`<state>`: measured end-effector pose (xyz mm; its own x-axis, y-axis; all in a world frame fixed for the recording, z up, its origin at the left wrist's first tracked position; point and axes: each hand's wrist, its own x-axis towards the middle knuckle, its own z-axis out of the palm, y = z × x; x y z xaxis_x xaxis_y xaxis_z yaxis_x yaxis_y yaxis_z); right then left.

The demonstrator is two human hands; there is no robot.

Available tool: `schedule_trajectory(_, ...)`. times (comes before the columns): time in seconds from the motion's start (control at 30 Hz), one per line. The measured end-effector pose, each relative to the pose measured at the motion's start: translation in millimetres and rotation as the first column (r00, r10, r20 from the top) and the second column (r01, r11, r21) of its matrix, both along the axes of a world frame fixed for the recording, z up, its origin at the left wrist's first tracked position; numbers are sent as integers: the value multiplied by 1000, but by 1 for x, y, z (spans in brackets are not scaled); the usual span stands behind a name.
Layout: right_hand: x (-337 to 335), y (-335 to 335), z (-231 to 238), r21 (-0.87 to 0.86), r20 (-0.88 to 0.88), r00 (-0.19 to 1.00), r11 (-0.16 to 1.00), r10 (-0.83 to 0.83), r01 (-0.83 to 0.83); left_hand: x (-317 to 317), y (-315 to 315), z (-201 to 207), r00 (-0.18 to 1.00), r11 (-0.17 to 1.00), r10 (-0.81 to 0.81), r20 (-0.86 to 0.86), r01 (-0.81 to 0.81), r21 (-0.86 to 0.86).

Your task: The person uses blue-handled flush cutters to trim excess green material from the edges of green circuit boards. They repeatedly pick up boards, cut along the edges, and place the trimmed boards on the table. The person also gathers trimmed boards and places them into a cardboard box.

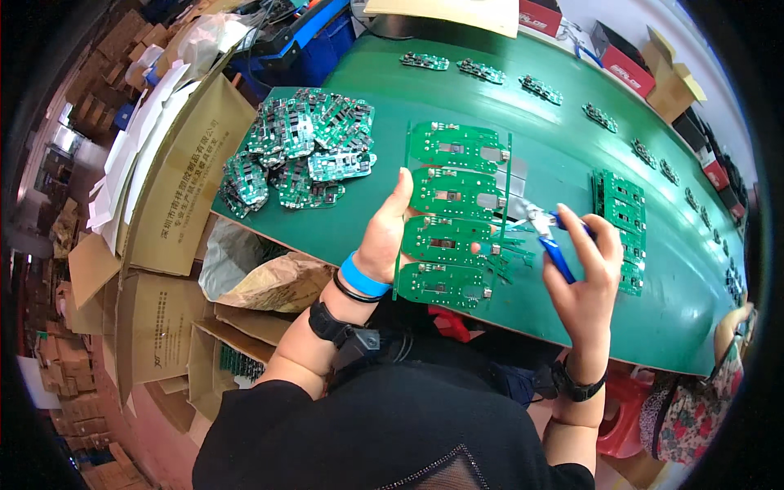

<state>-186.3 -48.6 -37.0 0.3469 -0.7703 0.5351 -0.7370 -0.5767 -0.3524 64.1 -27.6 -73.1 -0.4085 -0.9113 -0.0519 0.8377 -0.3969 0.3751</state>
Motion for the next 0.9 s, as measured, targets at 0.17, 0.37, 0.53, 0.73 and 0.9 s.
schedule_trajectory(0.17, 20, 3, 7, -63, -126, 990, 995, 64, -72, -8, -1, 10, 939, 998, 34, 342, -14, -59)
schedule_trajectory(0.37, 26, 3, 9, -64, -168, 983, 994, 80, -92, -10, -1, 8, 888, 988, 126, 442, -72, -137)
schedule_trajectory(0.53, 30, 3, 11, -91, -209, 976, 993, 60, -81, -10, -2, 5, 874, 983, 158, 459, -93, -160)
schedule_trajectory(0.73, 28, 4, 7, -69, -224, 973, 995, 61, -78, -11, -1, 8, 843, 975, 188, 504, -99, -198)
schedule_trajectory(0.9, 30, 2, 8, -99, -225, 973, 992, 49, -72, -11, -3, 6, 848, 976, 184, 497, -96, -197)
